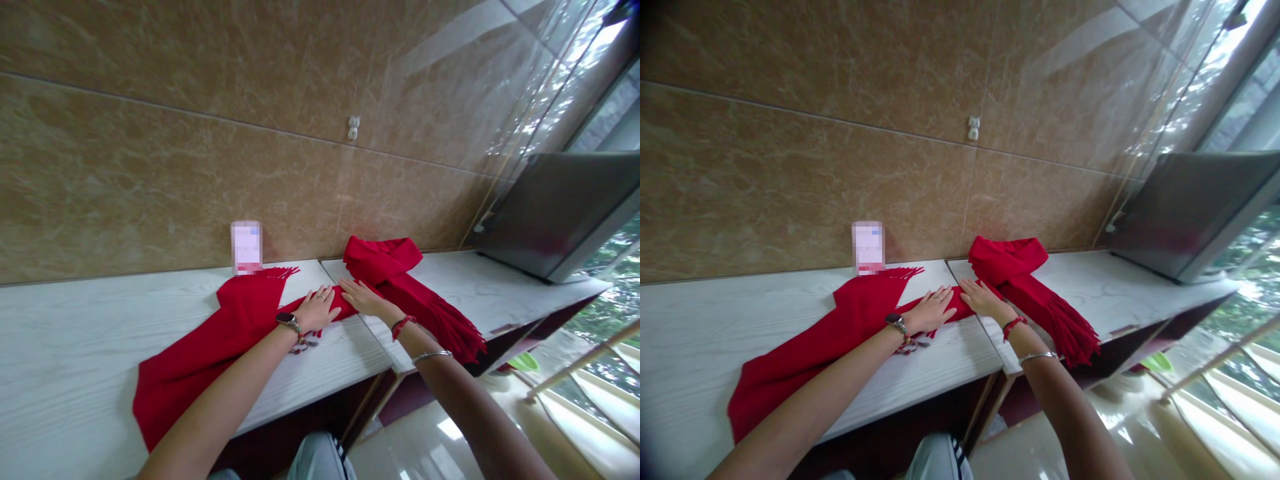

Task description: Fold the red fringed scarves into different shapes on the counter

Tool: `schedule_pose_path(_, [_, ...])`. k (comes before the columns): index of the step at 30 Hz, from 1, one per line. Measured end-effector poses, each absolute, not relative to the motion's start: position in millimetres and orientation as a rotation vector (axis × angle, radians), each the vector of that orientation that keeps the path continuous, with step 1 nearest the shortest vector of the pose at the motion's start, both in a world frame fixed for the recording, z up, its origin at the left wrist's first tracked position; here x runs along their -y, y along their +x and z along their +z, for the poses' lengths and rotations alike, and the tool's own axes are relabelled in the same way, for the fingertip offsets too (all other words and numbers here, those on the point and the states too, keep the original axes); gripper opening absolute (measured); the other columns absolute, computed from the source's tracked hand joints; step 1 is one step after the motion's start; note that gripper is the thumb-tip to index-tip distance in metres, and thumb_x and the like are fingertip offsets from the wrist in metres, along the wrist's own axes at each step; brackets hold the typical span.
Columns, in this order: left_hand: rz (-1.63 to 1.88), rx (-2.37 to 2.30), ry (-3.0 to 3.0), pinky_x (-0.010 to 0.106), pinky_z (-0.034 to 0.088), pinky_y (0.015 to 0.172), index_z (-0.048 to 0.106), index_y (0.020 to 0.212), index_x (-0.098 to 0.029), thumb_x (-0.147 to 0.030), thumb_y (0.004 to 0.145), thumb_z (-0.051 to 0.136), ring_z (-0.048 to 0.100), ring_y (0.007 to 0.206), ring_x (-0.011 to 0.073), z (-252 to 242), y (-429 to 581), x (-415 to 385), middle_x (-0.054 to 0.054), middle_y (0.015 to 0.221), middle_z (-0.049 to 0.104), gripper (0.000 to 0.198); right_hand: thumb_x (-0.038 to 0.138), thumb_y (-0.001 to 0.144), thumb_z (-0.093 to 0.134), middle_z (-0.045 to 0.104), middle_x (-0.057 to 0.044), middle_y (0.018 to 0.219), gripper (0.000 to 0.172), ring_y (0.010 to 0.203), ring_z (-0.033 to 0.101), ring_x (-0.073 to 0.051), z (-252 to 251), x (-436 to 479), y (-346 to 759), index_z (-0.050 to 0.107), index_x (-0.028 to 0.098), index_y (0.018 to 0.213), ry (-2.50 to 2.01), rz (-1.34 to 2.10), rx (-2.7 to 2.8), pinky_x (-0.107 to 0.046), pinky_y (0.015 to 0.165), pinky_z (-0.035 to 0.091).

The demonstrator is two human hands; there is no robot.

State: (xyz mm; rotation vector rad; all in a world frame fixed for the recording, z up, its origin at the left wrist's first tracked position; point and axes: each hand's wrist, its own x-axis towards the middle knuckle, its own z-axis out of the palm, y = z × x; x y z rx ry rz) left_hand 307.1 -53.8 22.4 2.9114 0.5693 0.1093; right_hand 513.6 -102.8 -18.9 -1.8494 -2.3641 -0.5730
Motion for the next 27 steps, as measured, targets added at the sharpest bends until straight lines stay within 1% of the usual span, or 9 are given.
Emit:
schedule_pose_path(3, [0.100, -0.565, 2.852, 0.049, 0.014, 0.106, 0.019, 0.140, -0.008, -0.048, 0.092, 0.019, 0.009, 0.136, 0.0258, 35, 288, 47, 0.015, 0.148, 0.014, 0.063, 0.017, 0.091, 0.032, 0.045, -0.018, 0.132, 0.037, 0.124, 0.040, -0.028, -17, 104, 517, 0.052, 0.012, 0.121, -1.841, -0.581, 2.374, -0.053, 0.095, 0.038])
schedule_pose_path(6, [0.165, -0.629, 2.829, 0.045, 0.015, 0.107, 0.023, 0.139, -0.009, -0.046, 0.092, 0.023, 0.011, 0.136, 0.0247, 51, 241, 24, 0.014, 0.147, 0.018, 0.060, 0.023, 0.092, 0.032, 0.045, -0.018, 0.133, 0.039, 0.125, 0.038, -0.028, 2, 99, 504, 0.047, 0.012, 0.126, -1.868, -0.525, 2.247, -0.053, 0.097, 0.035])
schedule_pose_path(8, [0.186, -0.647, 2.834, 0.038, 0.017, 0.109, 0.032, 0.136, -0.009, -0.041, 0.091, 0.030, 0.016, 0.135, 0.0226, 59, 195, 3, 0.013, 0.146, 0.023, 0.055, 0.028, 0.092, 0.033, 0.042, -0.018, 0.135, 0.044, 0.127, 0.034, -0.027, 17, 93, 480, 0.042, 0.011, 0.131, -1.818, -0.446, 2.203, -0.053, 0.101, 0.031])
schedule_pose_path(11, [0.216, -0.656, 2.807, 0.034, 0.021, 0.108, 0.045, 0.127, -0.014, -0.034, 0.088, 0.037, 0.033, 0.128, 0.0203, 60, 122, -20, 0.009, 0.139, 0.038, 0.045, 0.032, 0.091, 0.037, 0.043, -0.014, 0.135, 0.046, 0.128, 0.034, -0.024, 30, 84, 423, 0.041, 0.014, 0.132, -1.591, -0.298, 2.309, -0.047, 0.105, 0.028])
schedule_pose_path(15, [0.222, -0.666, 2.712, 0.030, 0.026, 0.105, 0.050, 0.123, -0.014, -0.030, 0.088, 0.038, 0.042, 0.122, 0.0189, 47, 56, -22, 0.008, 0.134, 0.046, 0.040, 0.035, 0.090, 0.040, 0.047, -0.012, 0.133, 0.046, 0.125, 0.039, -0.023, 22, 78, 349, 0.042, 0.016, 0.131, -1.323, -0.149, 2.480, -0.043, 0.104, 0.031])
schedule_pose_path(18, [0.207, -0.693, 2.685, 0.030, 0.031, 0.102, 0.051, 0.122, -0.016, -0.031, 0.086, 0.043, 0.047, 0.117, 0.0189, 36, 43, -14, 0.007, 0.129, 0.051, 0.040, 0.035, 0.091, 0.039, 0.049, -0.015, 0.131, 0.046, 0.123, 0.041, -0.023, 4, 79, 325, 0.043, 0.012, 0.130, -1.299, -0.062, 2.512, -0.041, 0.102, 0.035])
schedule_pose_path(21, [0.267, -0.881, 2.627, 0.031, 0.040, 0.092, 0.046, 0.127, -0.017, -0.033, 0.080, 0.051, 0.056, 0.102, 0.0205, 29, 50, -8, 0.008, 0.114, 0.061, 0.050, 0.033, 0.092, 0.036, 0.048, -0.014, 0.132, 0.044, 0.124, 0.040, -0.022, -12, 80, 325, 0.042, 0.013, 0.131, -1.305, -0.030, 2.462, -0.041, 0.103, 0.034])
schedule_pose_path(24, [0.318, -1.039, 2.548, 0.029, 0.045, 0.081, 0.040, 0.132, -0.016, -0.026, 0.076, 0.053, 0.061, 0.087, 0.0201, 33, 62, -7, 0.006, 0.099, 0.066, 0.058, 0.032, 0.092, 0.036, 0.047, -0.014, 0.132, 0.044, 0.124, 0.040, -0.022, -19, 82, 329, 0.042, 0.014, 0.131, -1.318, -0.031, 2.412, -0.043, 0.103, 0.033])
schedule_pose_path(27, [0.366, -1.098, 2.487, 0.026, 0.045, 0.079, 0.044, 0.130, -0.016, -0.016, 0.072, 0.049, 0.061, 0.085, 0.0188, 45, 58, -13, 0.006, 0.102, 0.065, 0.059, 0.033, 0.091, 0.037, 0.047, -0.015, 0.132, 0.045, 0.123, 0.041, -0.022, -21, 84, 331, 0.042, 0.013, 0.131, -1.333, -0.023, 2.365, -0.043, 0.103, 0.034])
